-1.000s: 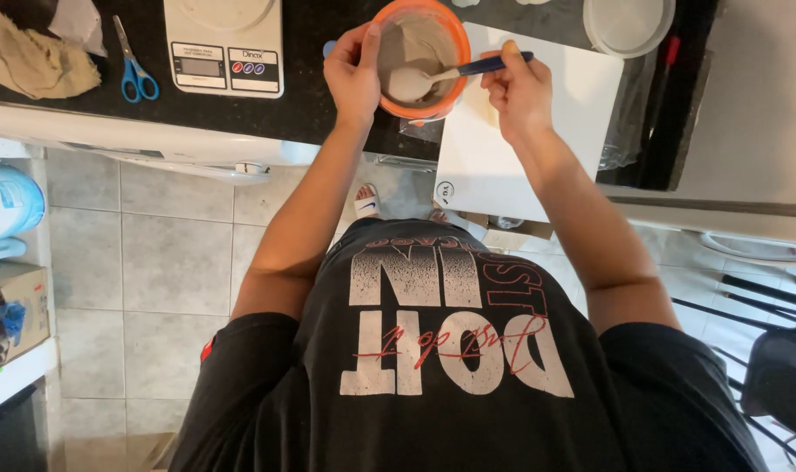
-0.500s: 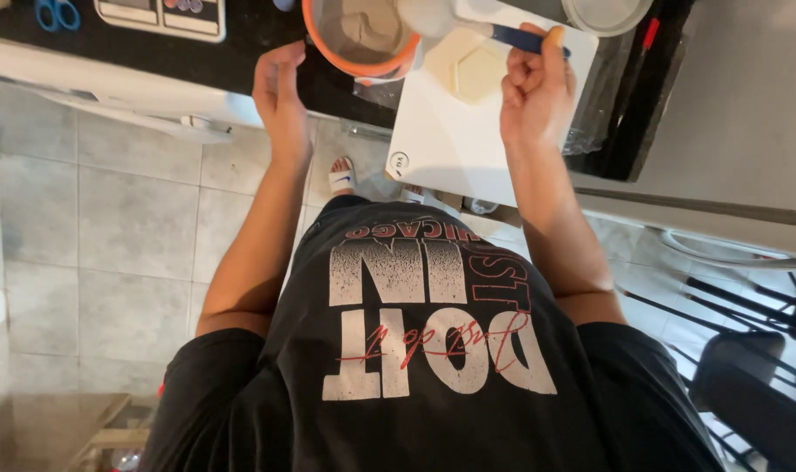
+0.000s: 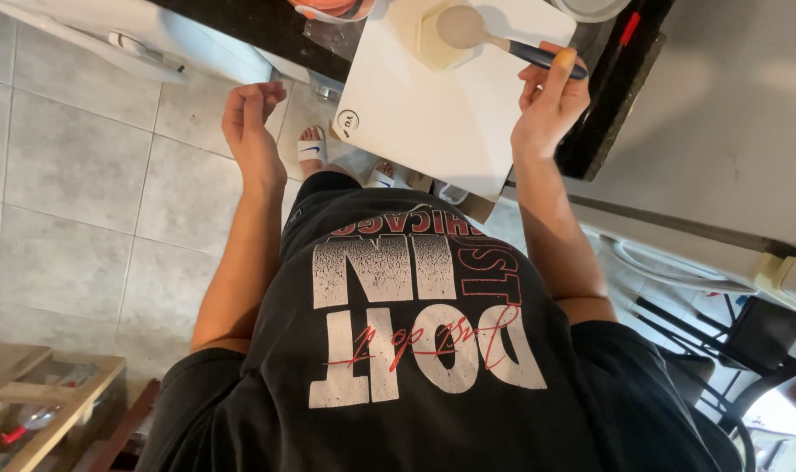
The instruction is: Stirring a grey mixture and pouring it into a hexagonal mold on a clean white board
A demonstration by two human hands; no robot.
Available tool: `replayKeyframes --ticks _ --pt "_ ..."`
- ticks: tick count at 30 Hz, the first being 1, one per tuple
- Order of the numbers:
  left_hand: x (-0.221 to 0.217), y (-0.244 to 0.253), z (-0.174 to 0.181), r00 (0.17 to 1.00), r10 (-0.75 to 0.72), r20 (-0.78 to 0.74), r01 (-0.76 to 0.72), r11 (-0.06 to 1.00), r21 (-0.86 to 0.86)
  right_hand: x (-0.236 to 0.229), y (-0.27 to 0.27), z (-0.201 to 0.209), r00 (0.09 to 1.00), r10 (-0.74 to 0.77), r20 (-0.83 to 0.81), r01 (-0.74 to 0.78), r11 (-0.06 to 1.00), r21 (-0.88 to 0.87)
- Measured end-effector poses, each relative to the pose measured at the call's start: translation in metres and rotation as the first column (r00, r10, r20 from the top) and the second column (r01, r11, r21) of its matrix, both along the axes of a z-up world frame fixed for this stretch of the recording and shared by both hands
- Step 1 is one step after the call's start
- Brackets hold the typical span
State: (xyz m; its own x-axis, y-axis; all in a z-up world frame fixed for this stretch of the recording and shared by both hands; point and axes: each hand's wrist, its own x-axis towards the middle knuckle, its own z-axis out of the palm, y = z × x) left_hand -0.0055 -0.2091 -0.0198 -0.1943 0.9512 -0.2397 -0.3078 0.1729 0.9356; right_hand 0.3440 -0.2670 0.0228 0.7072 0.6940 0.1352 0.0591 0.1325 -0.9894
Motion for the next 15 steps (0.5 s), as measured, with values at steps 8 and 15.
replayKeyframes --ticks 8,15 --pt "0.0 -0.014 0.009 0.999 -0.004 -0.053 0.004 1.0 0.003 0.003 0.004 -0.015 0.987 0.12 0.102 -0.124 0.992 0.028" --pt "0.003 -0.016 0.009 1.0 0.0 -0.011 0.0 1.0 -0.013 -0.001 -0.002 -0.008 0.953 0.178 0.245 -0.185 0.983 0.006"
